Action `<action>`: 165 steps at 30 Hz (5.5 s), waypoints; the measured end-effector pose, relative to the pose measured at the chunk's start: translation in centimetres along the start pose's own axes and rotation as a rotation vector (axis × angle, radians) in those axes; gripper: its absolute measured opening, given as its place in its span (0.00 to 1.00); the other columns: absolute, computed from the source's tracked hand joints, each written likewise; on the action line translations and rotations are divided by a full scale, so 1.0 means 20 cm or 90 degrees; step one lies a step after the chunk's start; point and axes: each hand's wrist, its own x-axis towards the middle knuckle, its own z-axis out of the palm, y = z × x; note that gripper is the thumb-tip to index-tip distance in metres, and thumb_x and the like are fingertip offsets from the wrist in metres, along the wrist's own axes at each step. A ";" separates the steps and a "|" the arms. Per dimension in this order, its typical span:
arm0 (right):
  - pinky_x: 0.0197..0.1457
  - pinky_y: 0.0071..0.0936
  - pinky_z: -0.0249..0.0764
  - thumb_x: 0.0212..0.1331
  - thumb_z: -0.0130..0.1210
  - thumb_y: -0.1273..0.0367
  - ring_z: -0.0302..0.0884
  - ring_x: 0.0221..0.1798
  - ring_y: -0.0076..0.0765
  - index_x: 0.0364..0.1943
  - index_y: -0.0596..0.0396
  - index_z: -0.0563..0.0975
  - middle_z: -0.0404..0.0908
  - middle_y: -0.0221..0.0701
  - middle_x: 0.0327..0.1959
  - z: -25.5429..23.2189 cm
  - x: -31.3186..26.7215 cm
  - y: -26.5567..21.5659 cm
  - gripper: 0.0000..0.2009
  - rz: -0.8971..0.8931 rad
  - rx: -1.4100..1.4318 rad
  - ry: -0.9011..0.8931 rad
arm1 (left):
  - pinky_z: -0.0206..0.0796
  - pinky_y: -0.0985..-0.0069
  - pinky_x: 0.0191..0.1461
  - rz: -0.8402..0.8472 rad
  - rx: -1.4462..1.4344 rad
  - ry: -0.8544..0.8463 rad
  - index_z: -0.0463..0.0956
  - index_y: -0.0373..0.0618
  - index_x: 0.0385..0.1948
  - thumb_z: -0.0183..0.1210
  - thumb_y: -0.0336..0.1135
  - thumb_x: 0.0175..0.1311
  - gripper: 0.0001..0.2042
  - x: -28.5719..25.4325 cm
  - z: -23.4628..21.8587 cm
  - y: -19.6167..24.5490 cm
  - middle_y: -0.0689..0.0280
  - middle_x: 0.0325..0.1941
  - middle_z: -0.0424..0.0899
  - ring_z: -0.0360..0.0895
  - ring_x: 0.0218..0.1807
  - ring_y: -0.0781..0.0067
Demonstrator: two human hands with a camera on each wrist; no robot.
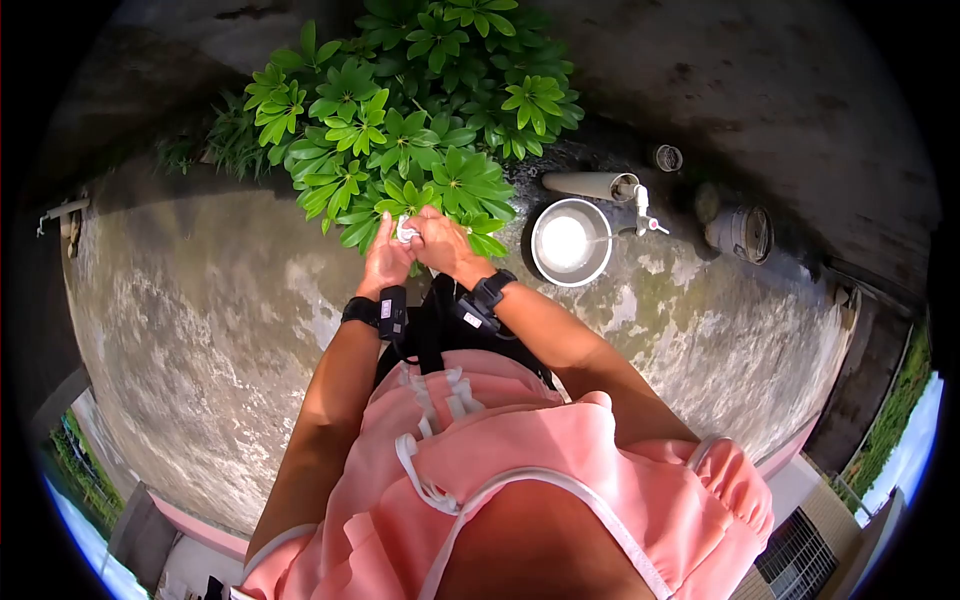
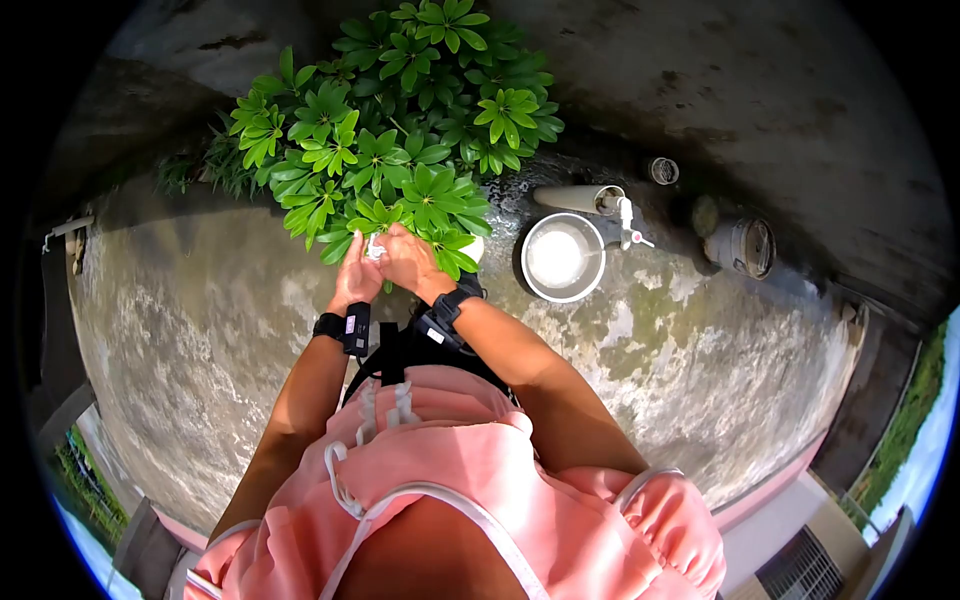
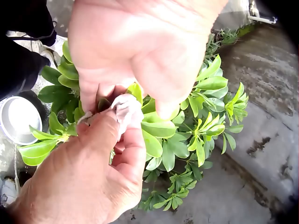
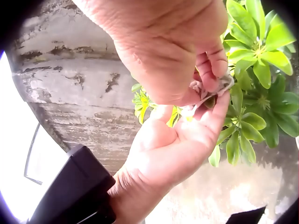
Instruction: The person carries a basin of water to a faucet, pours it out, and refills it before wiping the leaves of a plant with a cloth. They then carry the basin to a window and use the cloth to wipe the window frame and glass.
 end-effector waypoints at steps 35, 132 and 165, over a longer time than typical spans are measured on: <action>0.41 0.39 0.72 0.45 0.50 0.74 0.73 0.38 0.48 0.34 0.53 0.77 0.71 0.37 0.34 -0.09 0.05 0.02 0.10 -0.122 0.037 0.154 | 0.66 0.63 0.55 0.066 -0.005 0.057 0.64 0.41 0.50 0.45 0.40 0.67 0.15 0.03 0.00 -0.04 0.58 0.51 0.71 0.71 0.52 0.58; 0.36 0.28 0.71 0.53 0.56 0.69 0.74 0.30 0.29 0.38 0.58 0.72 0.78 0.34 0.27 0.31 -1.38 3.93 0.10 0.515 0.268 0.808 | 0.66 0.60 0.57 -0.277 0.639 0.087 0.61 0.46 0.54 0.45 0.15 0.45 0.28 1.68 -0.49 -2.38 0.68 0.40 0.67 0.69 0.48 0.68; 0.38 0.23 0.70 0.47 0.55 0.77 0.73 0.32 0.24 0.35 0.61 0.72 0.76 0.32 0.29 -0.79 -4.74 1.33 0.10 0.779 0.201 1.524 | 0.71 0.65 0.53 -0.758 1.121 -0.703 0.60 0.33 0.56 0.50 0.17 0.53 0.24 -1.24 2.39 -3.73 0.58 0.45 0.74 0.74 0.48 0.63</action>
